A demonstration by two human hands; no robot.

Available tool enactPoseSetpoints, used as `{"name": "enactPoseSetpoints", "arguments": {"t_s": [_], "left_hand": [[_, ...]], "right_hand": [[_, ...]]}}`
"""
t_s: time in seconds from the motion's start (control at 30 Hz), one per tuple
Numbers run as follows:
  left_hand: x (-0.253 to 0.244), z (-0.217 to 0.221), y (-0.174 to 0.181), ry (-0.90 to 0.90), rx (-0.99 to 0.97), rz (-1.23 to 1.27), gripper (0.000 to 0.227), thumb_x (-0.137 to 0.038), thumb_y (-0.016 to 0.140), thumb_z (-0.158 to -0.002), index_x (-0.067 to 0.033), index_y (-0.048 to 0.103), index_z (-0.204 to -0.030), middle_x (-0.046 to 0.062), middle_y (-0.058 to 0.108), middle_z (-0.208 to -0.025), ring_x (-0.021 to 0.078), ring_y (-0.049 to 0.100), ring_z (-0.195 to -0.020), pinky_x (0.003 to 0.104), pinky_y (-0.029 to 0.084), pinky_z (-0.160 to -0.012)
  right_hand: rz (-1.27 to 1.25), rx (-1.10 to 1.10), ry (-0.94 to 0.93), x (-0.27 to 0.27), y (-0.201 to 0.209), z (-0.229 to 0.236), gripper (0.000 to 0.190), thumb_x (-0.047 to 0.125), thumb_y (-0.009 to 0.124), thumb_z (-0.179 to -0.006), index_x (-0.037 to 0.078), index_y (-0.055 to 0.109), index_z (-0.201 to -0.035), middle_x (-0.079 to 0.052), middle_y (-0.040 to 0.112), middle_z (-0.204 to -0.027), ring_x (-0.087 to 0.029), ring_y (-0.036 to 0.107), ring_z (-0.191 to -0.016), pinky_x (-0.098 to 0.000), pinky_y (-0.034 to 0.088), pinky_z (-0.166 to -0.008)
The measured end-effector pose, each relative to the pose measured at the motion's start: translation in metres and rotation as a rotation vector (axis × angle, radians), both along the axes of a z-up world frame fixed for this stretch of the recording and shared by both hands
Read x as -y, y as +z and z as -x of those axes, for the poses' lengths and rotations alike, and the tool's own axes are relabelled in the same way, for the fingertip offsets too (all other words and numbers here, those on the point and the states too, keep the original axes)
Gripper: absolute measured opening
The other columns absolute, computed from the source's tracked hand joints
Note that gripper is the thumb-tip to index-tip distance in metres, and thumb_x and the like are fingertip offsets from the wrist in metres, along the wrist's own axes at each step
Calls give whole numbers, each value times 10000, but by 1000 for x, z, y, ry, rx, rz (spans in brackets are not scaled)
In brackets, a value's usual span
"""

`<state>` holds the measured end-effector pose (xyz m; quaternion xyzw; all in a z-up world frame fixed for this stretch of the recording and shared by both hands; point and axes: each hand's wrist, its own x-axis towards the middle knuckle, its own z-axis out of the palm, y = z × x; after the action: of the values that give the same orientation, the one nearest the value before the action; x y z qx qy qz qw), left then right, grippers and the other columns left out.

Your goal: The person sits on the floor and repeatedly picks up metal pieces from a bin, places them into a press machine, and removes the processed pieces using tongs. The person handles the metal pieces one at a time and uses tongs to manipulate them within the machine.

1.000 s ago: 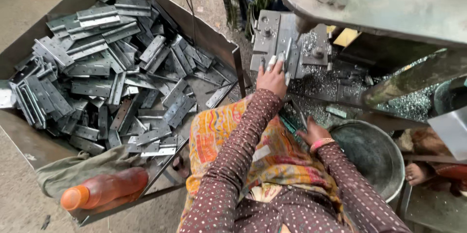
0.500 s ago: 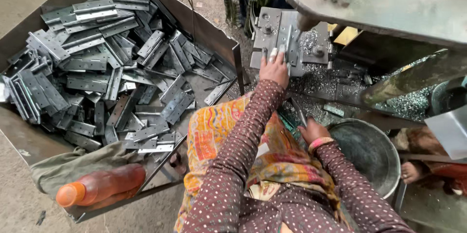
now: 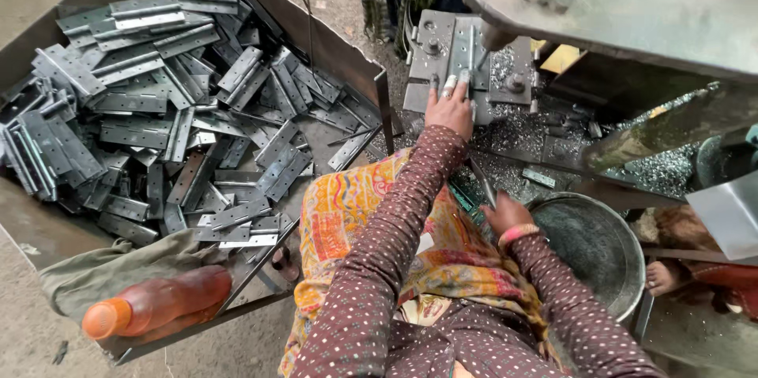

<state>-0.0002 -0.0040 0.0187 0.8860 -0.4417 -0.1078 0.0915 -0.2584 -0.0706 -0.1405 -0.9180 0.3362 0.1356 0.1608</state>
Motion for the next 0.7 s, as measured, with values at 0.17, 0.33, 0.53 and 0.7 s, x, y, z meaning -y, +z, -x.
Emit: {"name": "enactPoseSetpoints", "arguments": {"t_s": [0.17, 0.33, 0.53, 0.7], "left_hand": [[19, -27, 10, -9, 0, -90, 249, -206, 559, -947, -133, 722, -1121, 45, 312, -1604, 254, 335, -1454, 576, 200, -1201], [31, -46, 2, 4, 21, -35, 240, -212, 566, -947, -120, 744, -1079, 45, 418, -1535, 211, 401, -1411, 554, 227, -1202], [-13, -34, -22, -52, 191, 407, 203, -274, 654, -800, -149, 756, -923, 28, 608, -1273, 182, 685, -995, 559, 423, -995], [-125, -75, -65, 387, 345, 626, 236, -156, 640, -865, -158, 642, -1101, 36, 659, -1228, 258, 694, -901, 424, 543, -847]], "right_hand": [[-33, -152, 65, 48, 53, -46, 567, 530, 736, -856, 7, 641, -1053, -245, 728, -945, -413, 723, -854, -513, 568, -751], [-51, 78, -12, 13, 28, -23, 494, 496, 673, -898, 32, 645, -1066, -230, 728, -870, -423, 723, -788, -518, 573, -721], [87, 164, 112, 12, -40, 9, 529, 561, 613, -950, 46, 629, -1074, -241, 715, -852, -452, 706, -806, -560, 553, -713], [42, 69, -4, 29, -5, -5, 575, 534, 711, -877, 15, 642, -1116, -328, 697, -982, -532, 661, -929, -593, 523, -802]]}}
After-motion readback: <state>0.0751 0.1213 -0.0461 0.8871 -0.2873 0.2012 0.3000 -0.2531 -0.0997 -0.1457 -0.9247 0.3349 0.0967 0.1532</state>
